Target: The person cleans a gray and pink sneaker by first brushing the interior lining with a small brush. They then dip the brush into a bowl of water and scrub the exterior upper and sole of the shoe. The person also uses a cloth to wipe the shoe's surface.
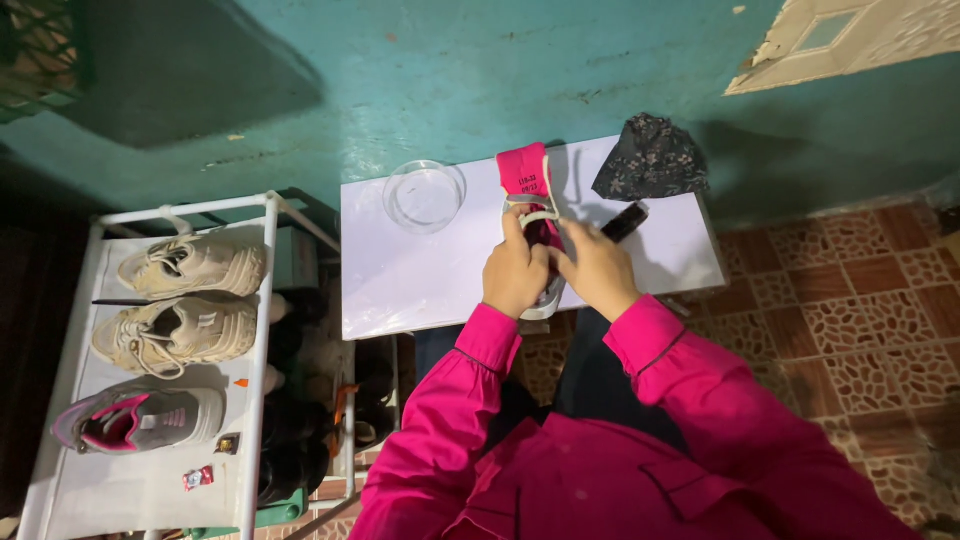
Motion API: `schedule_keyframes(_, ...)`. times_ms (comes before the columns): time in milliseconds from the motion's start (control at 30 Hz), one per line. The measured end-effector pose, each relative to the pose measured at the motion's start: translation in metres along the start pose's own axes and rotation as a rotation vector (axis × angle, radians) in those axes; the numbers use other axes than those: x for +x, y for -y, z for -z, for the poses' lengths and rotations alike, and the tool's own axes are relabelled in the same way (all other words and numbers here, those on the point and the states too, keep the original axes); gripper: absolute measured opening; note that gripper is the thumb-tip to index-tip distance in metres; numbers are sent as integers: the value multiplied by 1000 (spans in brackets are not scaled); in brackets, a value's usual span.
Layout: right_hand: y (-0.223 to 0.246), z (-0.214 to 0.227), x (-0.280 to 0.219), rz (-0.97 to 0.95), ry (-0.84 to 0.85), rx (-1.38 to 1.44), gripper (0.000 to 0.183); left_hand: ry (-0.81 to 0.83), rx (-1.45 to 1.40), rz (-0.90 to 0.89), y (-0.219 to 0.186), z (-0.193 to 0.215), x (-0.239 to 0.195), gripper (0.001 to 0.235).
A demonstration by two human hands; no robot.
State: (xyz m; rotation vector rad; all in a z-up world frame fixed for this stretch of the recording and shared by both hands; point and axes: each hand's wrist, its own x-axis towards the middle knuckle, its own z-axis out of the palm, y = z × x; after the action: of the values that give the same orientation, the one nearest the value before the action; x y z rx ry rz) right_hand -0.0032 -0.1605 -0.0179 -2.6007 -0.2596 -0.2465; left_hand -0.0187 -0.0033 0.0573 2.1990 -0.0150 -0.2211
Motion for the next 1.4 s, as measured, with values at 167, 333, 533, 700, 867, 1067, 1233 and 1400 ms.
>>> schedule_keyframes(167, 13, -5, 4, 397, -294, 136, 42, -51, 106, -73, -8, -1, -11, 56)
schedule_keyframes(333, 5, -21, 4, 458, -292, 196, 31, -116, 81, -233, 15, -5, -11, 62)
schedule_keyframes(533, 3, -23, 9, 513, -362, 86, 27, -175, 57, -419, 44, -16, -14, 64)
schedule_keyframes(700, 3, -20, 6, 556, -416, -63, 13, -504, 152, -633, 96, -58, -14, 38)
schedule_keyframes(867, 12, -1, -5, 554, -461, -115, 10, -542, 232, -697, 105, -73, -11, 35)
schedule_keyframes(1067, 12, -3, -4, 534, -480, -150, 9, -663, 305, -697, 108, -85, -10, 20)
schedule_keyframes(1233, 26, 7, -8, 545, -507, -140, 10, -700, 307, -653, 111, -91, -9, 16)
schedule_keyframes(1400, 11, -13, 0, 533, -530, -199, 9, -699, 305, -658, 110, -89, -9, 14)
